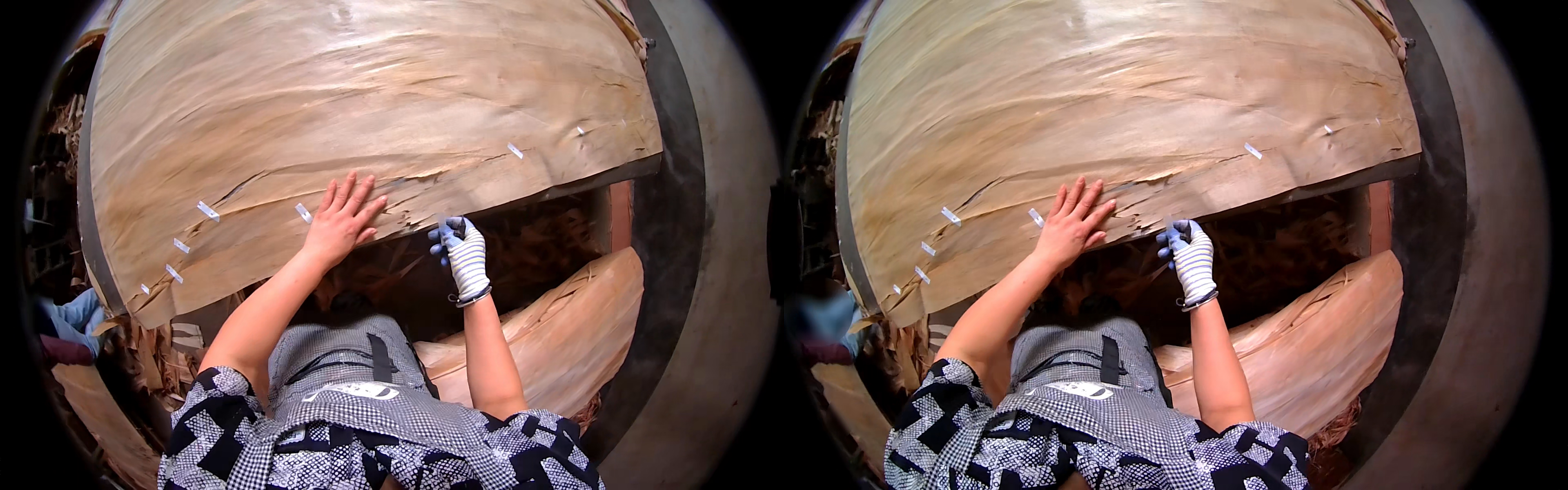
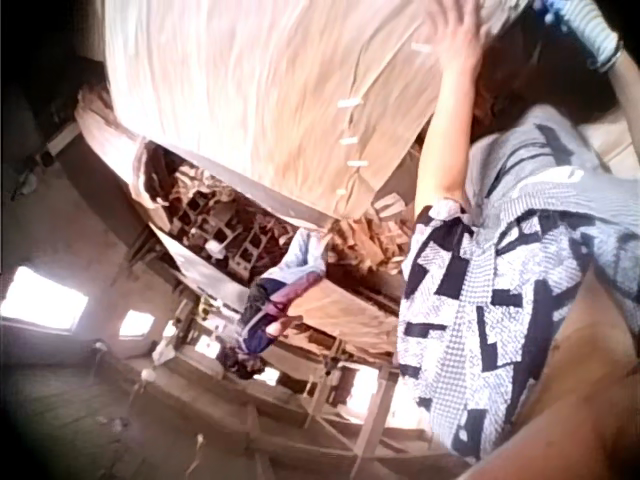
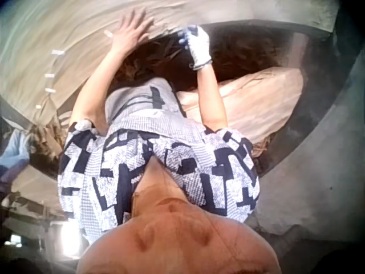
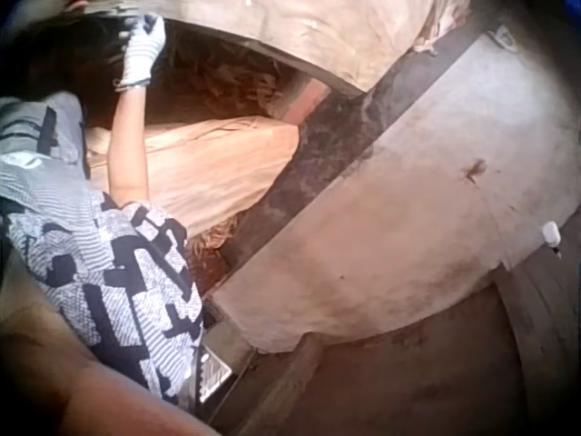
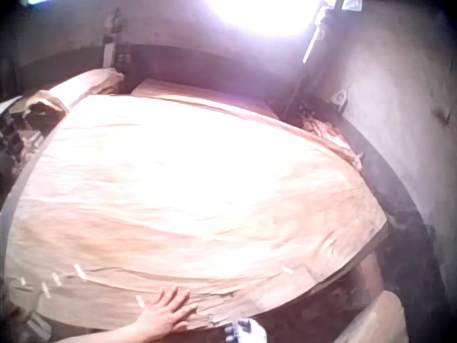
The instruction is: The person measures a large sheet of wood veneer with a long stick, lifts and peels layers of veneer, and uses a utility knife to trim edges and apply small pieces of tape to join or repair sections on a large metal-topped worktable.
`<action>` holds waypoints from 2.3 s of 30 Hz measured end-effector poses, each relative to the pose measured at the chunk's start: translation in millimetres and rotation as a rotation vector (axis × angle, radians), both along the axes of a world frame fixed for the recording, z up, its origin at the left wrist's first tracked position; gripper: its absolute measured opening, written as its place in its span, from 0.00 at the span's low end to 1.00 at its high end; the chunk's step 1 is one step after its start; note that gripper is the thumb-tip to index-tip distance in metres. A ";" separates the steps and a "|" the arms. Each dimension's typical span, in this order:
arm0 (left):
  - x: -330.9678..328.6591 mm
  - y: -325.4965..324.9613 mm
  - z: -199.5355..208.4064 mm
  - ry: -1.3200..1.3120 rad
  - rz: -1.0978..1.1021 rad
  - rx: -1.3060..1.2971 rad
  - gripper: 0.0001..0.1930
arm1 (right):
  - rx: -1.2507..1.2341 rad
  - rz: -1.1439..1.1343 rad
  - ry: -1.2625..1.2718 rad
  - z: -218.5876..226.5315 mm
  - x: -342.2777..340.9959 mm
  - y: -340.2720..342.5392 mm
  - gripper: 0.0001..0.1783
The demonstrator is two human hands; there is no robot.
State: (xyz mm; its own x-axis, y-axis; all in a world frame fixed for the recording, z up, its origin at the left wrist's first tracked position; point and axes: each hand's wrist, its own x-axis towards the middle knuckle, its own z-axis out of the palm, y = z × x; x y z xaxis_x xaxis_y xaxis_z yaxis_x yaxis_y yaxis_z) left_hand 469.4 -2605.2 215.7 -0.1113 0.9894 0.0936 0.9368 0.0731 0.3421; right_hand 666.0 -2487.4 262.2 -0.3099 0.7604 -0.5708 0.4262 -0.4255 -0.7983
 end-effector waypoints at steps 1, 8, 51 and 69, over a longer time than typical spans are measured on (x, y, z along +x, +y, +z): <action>-1.4 -2.2 -0.7 0.019 -0.015 -0.018 0.30 | -0.017 -0.021 -0.004 -1.8 4.4 0.9 0.07; 6.4 -1.7 -0.5 0.083 0.054 -0.057 0.31 | -0.096 -0.036 0.050 -13.6 15.7 -5.2 0.05; 135.3 42.6 26.4 -0.205 -0.588 0.012 0.26 | -0.063 -0.419 -0.035 2.5 207.2 -77.5 0.13; 400.3 363.9 18.0 -0.141 -0.731 -0.153 0.17 | -0.044 -0.756 0.123 26.3 500.2 201.8 0.08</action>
